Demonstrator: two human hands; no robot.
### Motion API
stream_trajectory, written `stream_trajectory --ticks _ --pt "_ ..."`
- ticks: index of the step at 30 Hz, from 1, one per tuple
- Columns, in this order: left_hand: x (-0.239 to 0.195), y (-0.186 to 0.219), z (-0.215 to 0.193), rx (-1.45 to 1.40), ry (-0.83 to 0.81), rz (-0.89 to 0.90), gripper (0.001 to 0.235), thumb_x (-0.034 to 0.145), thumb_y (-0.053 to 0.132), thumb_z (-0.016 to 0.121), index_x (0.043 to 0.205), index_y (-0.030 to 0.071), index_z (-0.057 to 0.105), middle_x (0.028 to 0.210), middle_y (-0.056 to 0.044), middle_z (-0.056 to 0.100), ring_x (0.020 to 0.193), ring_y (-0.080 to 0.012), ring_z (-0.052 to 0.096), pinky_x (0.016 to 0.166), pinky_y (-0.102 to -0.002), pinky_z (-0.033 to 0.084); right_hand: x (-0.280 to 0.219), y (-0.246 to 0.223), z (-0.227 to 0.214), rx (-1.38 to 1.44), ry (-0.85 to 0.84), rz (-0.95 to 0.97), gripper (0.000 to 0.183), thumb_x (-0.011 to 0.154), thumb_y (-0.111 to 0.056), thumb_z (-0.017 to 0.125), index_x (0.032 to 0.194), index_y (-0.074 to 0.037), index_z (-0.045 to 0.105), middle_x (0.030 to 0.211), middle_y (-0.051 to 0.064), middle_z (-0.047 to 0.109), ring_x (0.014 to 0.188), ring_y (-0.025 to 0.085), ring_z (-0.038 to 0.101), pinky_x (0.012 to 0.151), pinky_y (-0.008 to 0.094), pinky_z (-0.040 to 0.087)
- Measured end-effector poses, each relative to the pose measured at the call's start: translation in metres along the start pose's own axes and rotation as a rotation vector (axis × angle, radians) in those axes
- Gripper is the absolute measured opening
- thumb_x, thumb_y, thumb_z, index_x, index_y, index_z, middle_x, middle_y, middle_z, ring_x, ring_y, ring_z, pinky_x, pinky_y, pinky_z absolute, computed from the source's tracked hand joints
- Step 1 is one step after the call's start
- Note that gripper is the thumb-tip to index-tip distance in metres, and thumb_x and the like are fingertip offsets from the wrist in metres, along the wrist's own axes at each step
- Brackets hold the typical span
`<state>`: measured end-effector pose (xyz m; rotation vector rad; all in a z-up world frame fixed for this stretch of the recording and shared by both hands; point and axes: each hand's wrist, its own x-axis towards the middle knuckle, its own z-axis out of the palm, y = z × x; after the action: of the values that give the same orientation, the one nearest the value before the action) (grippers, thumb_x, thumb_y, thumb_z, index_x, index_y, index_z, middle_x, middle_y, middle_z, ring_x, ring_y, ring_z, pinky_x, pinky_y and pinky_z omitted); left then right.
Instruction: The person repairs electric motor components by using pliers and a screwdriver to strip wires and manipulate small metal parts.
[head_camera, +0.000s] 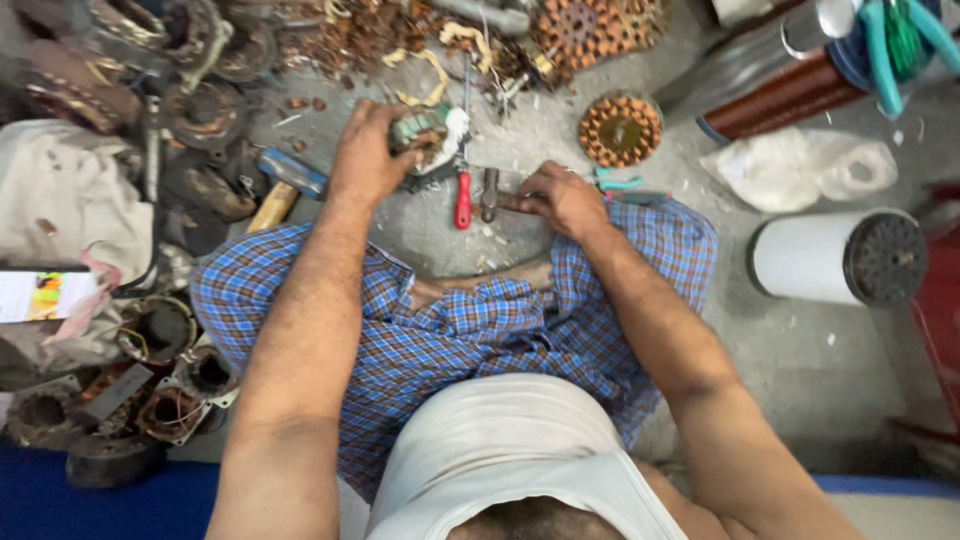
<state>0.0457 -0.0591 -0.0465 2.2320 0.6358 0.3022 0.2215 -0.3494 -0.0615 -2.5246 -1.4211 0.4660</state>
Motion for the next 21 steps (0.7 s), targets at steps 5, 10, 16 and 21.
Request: stream_trajectory --ticks 5,10,16,21 --pt "0.003 0.004 -0.004 -0.039 -0.051 -0.071 0.069 0.072 0.005 0.088 0.135 0.007 0.062 0.139 -0.015 0.055 0.128 -0.0336 0.057 0.113 -0.038 0.046 -0.002 0.030 0.002 -0.293 0.044 0.128 0.025 0.091 -0.019 0.061 0.112 -0.021 0.074 0.115 0.008 0.067 0.102 0.035 0.069 0.084 0.048 0.056" --pt "0.006 0.003 -0.004 -0.075 -0.102 -0.101 0.072 0.069 0.001 0.086 0.137 0.010 0.062 0.141 -0.014 0.050 0.128 -0.0330 0.055 0.112 -0.037 0.044 0.004 0.035 0.009 -0.554 -0.001 0.102 0.017 0.095 -0.017 0.056 0.102 -0.015 0.071 0.114 0.006 0.070 0.099 0.030 0.072 0.080 0.045 0.059" --pt "0.005 0.000 -0.008 -0.107 -0.089 -0.074 0.068 0.070 -0.002 0.081 0.135 0.010 0.064 0.136 -0.013 0.056 0.127 -0.0333 0.058 0.112 -0.038 0.046 -0.001 -0.028 -0.033 -0.330 0.150 0.137 0.023 0.100 -0.036 0.064 0.100 -0.013 0.068 0.097 0.008 0.073 0.080 0.029 0.072 0.067 0.045 0.056" --pt "0.010 -0.001 -0.007 -0.052 0.001 0.046 0.062 0.071 -0.002 0.082 0.130 0.010 0.070 0.136 -0.016 0.061 0.133 -0.0368 0.051 0.114 -0.043 0.039 -0.015 -0.086 -0.094 0.118 0.572 -0.081 0.019 0.106 -0.027 0.072 0.111 -0.010 0.066 0.100 0.009 0.072 0.088 0.022 0.070 0.074 0.037 0.058"
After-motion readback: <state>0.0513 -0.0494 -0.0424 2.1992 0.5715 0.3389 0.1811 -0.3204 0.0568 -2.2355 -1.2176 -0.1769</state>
